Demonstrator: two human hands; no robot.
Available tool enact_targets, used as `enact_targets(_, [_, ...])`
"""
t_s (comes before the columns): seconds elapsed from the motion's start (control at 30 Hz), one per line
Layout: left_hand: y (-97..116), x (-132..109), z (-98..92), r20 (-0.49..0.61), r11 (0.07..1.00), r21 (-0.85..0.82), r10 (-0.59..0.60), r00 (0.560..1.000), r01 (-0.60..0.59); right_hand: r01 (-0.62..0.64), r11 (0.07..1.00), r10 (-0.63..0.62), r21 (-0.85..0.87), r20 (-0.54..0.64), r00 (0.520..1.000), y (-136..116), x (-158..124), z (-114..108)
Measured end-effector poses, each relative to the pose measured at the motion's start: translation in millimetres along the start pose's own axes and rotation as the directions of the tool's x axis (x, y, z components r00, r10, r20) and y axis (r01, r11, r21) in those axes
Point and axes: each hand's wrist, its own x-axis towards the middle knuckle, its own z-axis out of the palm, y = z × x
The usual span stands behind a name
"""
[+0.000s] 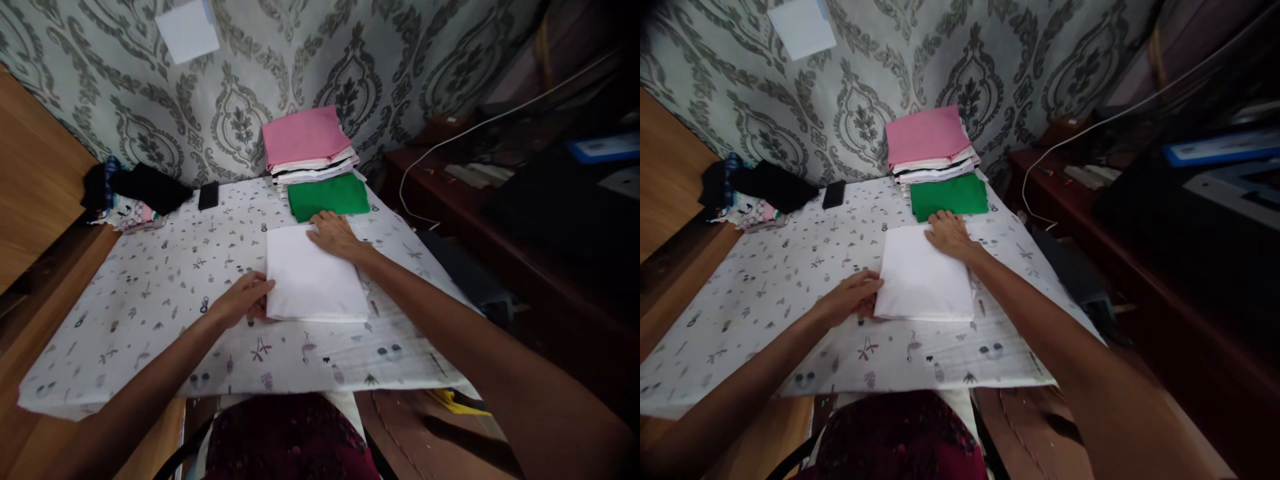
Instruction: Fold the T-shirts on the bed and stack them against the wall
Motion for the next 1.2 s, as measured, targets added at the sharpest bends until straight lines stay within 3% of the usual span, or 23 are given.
enact_targets(0.1, [0, -15, 9.9, 0.128, 0.995, 0.030, -0.103, 0.986, 0.100, 0.105, 0.994, -0.104, 0.033, -0.032, 0.994, -17, 5, -7])
enact_targets(0.23, [-5, -23, 18.2, 0.230, 0.981, -0.030, -0.182, 0.956, 0.194, 0.347, 0.920, -0.359, 0.183, 0.036, 0.933, -47, 20, 0])
enact_targets(0.33, [-10, -25, 19.4, 0.259, 0.973, -0.014, -0.217, 0.941, 0.229, 0.326, 0.925, -0.348, 0.194, 0.094, 0.933, -60, 28, 16])
enact_targets(0.5, [-18, -27, 19.5, 0.269, 0.984, -0.018, -0.167, 0.949, 0.179, 0.304, 0.938, -0.319, 0.168, 0.067, 0.945, -64, 27, 28])
enact_targets(0.63, [-20, -32, 22.6, 0.204, 0.986, -0.100, -0.112, 0.972, 0.135, 0.268, 0.944, -0.292, 0.192, 0.108, 0.950, -57, 25, 15])
enact_targets(0.83, [-19, -41, 28.2, 0.078, 0.959, -0.273, -0.059, 0.995, 0.078, 0.064, 0.995, -0.081, 0.078, 0.243, 0.967, -15, 28, -18])
enact_targets(0.97, [-11, -36, 4.3, -0.020, 0.915, -0.402, -0.053, 0.998, 0.041, 0.029, 0.994, -0.063, 0.107, 0.334, 0.941, 1, 23, -34])
enact_targets(1.1, [-2, -33, -28.4, -0.171, 0.826, -0.563, -0.083, 0.982, -0.028, -0.021, 0.981, -0.053, 0.191, 0.374, 0.926, -4, 13, -34])
enact_targets(1.2, [-1, -34, -30.0, -0.212, 0.797, -0.604, -0.151, 0.965, -0.008, -0.124, 0.958, 0.017, 0.260, 0.380, 0.925, -10, 10, -26])
